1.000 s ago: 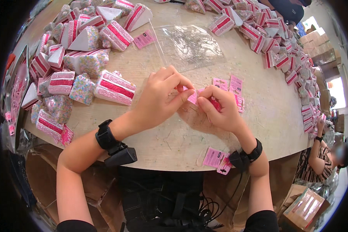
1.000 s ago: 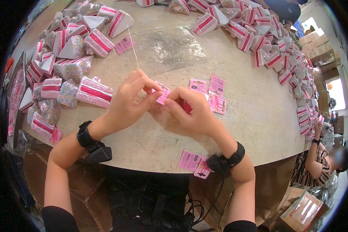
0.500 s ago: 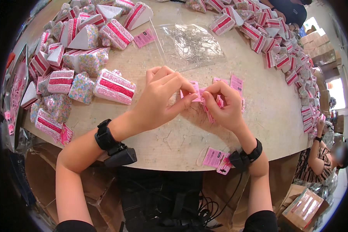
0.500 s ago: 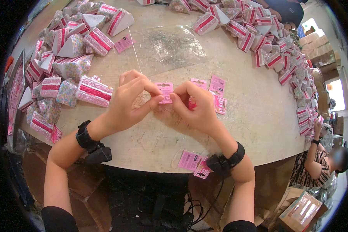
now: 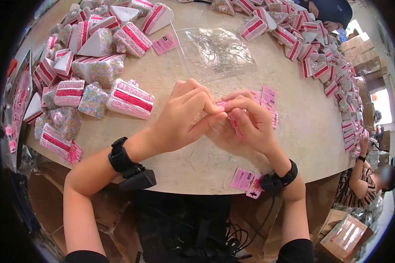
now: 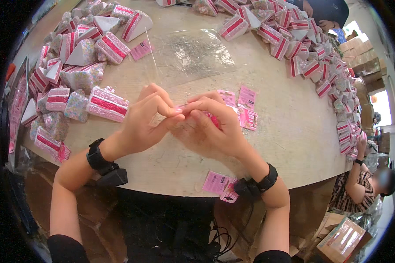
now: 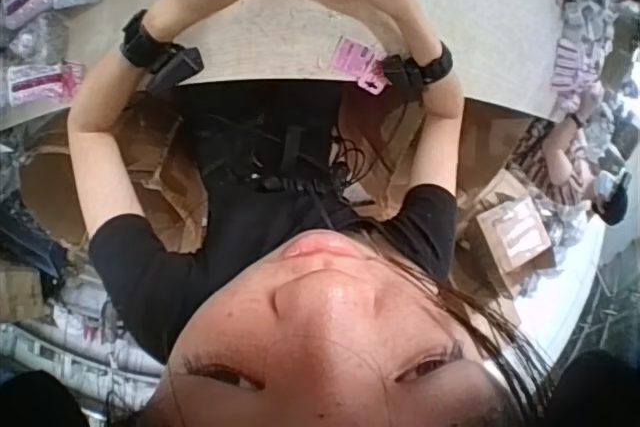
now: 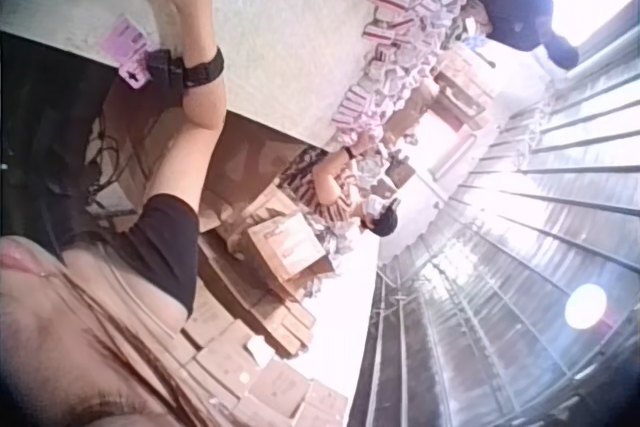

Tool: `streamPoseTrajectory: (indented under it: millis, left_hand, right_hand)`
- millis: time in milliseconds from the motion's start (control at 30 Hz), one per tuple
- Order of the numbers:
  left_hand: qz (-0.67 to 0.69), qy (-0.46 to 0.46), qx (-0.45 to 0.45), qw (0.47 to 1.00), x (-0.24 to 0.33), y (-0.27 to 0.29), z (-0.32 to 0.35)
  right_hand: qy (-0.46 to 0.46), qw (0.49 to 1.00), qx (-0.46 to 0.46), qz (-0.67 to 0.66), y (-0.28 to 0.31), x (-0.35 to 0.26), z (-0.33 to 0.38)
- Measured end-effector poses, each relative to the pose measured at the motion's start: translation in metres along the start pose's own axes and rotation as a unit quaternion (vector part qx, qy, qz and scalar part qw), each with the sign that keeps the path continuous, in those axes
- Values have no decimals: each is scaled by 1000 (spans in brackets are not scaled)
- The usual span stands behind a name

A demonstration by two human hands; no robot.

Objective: Packaging small triangular plush items into plastic bags and attaching paper tags at a warehouse assembly table.

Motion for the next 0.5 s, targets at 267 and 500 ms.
streamPoseTrajectory:
  millis: [267, 500]
  left_hand:
    - [-6, 3, -24, 1000, 5, -7, -2]
    - [3, -1, -3, 1000, 6, -8, 2]
  right_hand:
    - [-160, 978, 46, -128, 6, 5, 11]
    - [-147, 981, -110, -69, 2, -7, 5]
Point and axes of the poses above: each hand's wrist, its own z-axis away from the middle knuckle, its own y-axis out of the back of the hand, x = y × z, the point moved 7 cm from there along -z, towards the middle knuckle, and after that the axes turned 13 degrees about x, right-handed, at the moved point
